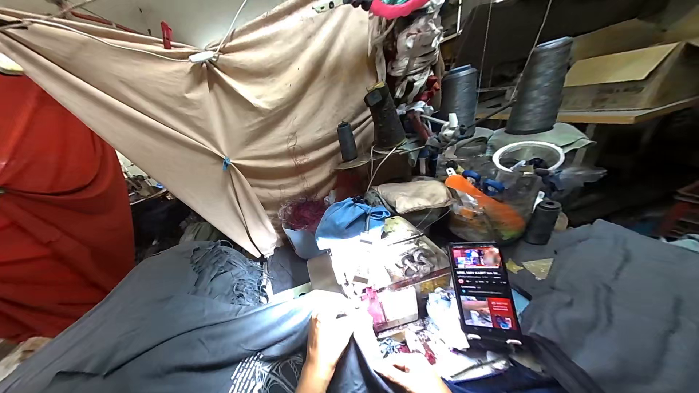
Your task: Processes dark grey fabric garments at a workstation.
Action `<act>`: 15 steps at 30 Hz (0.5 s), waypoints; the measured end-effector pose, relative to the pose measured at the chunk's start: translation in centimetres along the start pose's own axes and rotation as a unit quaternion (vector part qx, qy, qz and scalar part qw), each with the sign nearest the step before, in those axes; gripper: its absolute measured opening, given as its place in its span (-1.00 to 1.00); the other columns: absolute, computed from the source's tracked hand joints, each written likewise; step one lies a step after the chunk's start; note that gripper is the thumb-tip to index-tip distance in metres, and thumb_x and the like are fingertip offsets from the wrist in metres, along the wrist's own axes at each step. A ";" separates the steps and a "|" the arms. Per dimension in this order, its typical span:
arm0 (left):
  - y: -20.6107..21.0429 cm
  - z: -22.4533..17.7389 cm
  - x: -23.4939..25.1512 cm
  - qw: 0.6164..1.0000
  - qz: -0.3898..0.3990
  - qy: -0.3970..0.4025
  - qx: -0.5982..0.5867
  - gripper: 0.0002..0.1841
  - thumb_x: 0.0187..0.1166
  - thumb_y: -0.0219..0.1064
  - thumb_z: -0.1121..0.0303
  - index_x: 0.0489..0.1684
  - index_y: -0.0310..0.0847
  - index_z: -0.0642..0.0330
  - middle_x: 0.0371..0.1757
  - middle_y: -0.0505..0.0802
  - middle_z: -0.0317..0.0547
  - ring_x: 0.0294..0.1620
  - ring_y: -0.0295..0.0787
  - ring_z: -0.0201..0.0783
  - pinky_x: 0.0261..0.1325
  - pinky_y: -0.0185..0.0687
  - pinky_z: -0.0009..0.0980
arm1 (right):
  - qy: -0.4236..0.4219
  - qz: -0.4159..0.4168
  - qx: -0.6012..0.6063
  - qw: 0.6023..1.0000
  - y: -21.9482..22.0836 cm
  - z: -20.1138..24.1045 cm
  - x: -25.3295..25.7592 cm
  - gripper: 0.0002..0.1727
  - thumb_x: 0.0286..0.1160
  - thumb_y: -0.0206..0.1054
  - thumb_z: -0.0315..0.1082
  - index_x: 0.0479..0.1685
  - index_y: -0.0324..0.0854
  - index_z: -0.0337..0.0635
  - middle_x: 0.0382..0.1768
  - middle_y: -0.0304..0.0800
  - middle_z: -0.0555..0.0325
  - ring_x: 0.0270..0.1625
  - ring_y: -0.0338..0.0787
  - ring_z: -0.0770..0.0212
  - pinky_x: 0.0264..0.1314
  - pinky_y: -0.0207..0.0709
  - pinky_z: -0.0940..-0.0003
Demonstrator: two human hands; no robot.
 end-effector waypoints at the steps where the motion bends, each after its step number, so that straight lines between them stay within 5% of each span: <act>1: 0.1 0.2 0.3 1.000 -0.001 0.002 -0.003 -0.80 0.33 0.52 0.28 -0.25 0.91 0.20 -0.16 0.96 -0.10 -0.05 0.91 -0.23 0.17 0.78 -0.20 | 0.005 -0.001 0.004 1.000 0.0 0.2 0.1 -0.78 0.47 0.47 -0.27 -0.37 0.84 -0.27 -0.45 0.82 0.24 -0.33 0.71 0.51 -0.09 0.60 0.40; 15: 0.2 0.4 2.5 0.994 0.061 -0.082 0.028 -0.71 0.39 0.50 0.18 -0.14 0.89 0.22 -0.06 0.93 -0.03 0.11 0.85 -0.15 0.34 0.64 -0.11 | -0.035 -0.039 -0.030 0.998 0.2 2.3 0.8 -0.73 0.52 0.42 -0.27 -0.34 0.84 -0.35 -0.42 0.83 0.11 -0.28 0.73 0.40 -0.01 0.61 0.29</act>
Point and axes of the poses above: each hand's wrist, its own x-axis towards the middle knuckle, its own y-axis out of the palm, z = x × y, the point moved 3 cm from there along x, towards the middle knuckle
